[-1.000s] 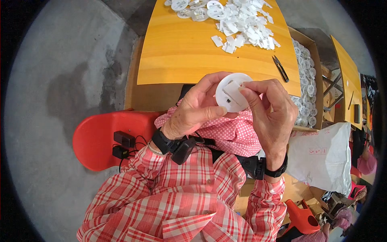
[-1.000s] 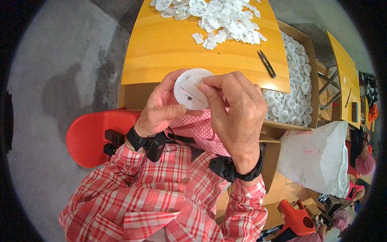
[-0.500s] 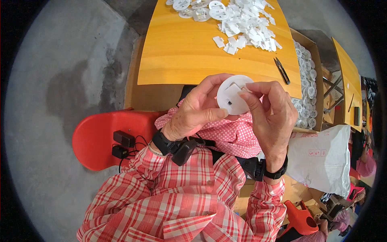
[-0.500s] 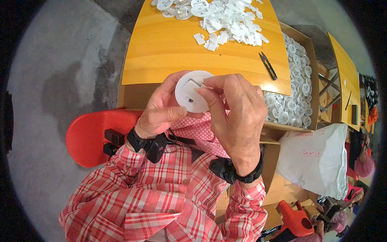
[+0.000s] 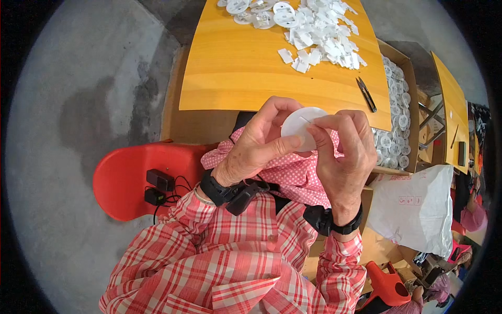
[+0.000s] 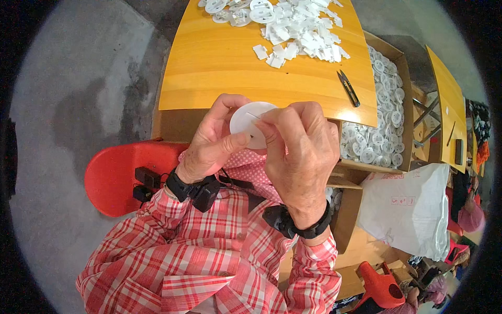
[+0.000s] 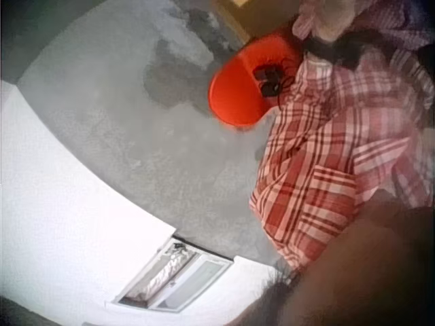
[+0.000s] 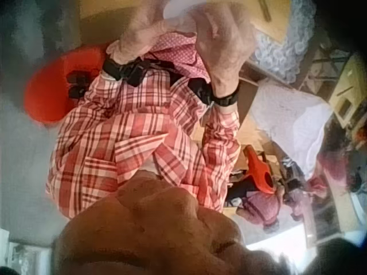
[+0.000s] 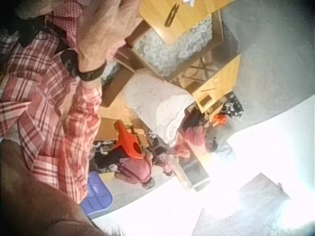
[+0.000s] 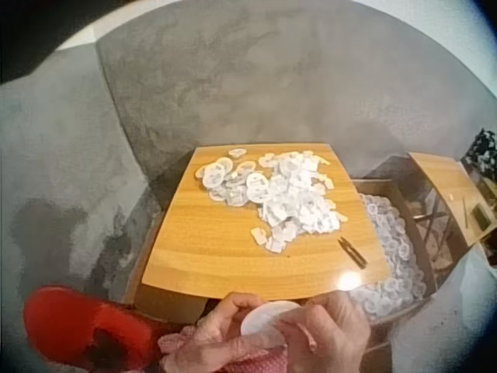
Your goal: Manually assemble small white plastic components by joining pieces and trimming them with a tool.
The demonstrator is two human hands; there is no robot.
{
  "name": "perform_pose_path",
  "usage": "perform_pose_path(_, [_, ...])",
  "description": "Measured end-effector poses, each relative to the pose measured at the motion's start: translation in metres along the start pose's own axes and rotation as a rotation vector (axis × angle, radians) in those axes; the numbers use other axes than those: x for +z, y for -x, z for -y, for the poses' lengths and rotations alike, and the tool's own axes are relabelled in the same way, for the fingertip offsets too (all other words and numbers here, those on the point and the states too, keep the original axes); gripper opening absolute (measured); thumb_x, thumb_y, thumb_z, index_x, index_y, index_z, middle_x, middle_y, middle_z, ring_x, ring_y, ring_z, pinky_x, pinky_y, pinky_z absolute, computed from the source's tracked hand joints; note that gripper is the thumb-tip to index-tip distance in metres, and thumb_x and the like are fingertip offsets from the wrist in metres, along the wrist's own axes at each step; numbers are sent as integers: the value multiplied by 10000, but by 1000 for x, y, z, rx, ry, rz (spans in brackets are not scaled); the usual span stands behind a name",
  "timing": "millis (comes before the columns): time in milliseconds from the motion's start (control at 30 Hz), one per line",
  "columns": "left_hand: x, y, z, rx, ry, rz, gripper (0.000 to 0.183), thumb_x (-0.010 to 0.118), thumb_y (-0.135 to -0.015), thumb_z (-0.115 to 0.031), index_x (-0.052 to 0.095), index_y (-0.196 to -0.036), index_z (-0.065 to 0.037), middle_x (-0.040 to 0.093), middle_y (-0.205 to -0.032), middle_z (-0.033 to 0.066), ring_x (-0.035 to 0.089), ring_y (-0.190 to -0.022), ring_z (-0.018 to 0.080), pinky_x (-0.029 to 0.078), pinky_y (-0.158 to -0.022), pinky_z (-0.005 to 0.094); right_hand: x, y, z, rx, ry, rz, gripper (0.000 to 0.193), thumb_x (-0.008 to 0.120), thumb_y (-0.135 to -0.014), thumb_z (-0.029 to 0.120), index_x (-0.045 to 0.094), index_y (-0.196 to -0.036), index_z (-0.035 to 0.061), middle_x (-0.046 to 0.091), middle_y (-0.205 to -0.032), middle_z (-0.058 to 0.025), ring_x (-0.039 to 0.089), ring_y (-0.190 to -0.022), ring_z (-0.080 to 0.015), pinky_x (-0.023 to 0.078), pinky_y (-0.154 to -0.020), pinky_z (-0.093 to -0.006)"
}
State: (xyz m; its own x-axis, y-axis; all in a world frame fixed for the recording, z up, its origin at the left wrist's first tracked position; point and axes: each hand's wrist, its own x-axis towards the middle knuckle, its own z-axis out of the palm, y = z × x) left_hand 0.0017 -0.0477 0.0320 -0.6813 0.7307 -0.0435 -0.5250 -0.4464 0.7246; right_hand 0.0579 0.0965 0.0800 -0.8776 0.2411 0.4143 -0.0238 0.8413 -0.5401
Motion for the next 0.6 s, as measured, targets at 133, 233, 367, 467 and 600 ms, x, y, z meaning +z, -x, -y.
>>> perform_pose_path(133, [-8,-3,7,-7,-78,-74,382,599,-885,-106,399,-1204,-43,508,-1154,87,533,-1060,184,513,-889,352,9,2,-7,114,-68,1,307,761,-669,96,563,-898,41,565,-796,-68,553,-663,-234,409,-605,-335])
perform_pose_path(233, [-10,-3,11,-39,-52,-160,335,574,-904,-117,417,-1193,-51,530,-1132,77,545,-1039,164,522,-870,344,12,10,-18,197,-228,49,411,787,-670,135,563,-997,28,549,-793,-52,525,-647,-172,427,-612,-292])
perform_pose_path(367, [-2,-4,6,-101,92,-218,301,547,-923,-130,428,-1189,-54,534,-1137,68,559,-1017,147,539,-835,332,4,23,-24,466,-514,92,440,778,-708,146,560,-1068,16,534,-773,-26,476,-642,-114,432,-597,-243])
perform_pose_path(467, [1,-3,9,-68,47,-233,298,536,-930,-140,432,-1191,-40,531,-1143,73,554,-1033,151,544,-824,329,9,32,-26,397,-507,198,394,759,-737,128,559,-1055,9,544,-770,-33,489,-648,-111,440,-599,-242])
perform_pose_path(600, [8,-3,6,-56,-53,-221,300,536,-934,-154,440,-1188,-27,536,-1126,81,556,-1019,143,548,-811,321,11,29,-16,354,-446,169,301,711,-770,54,567,-1029,-1,549,-753,-46,494,-619,-110,439,-572,-231])
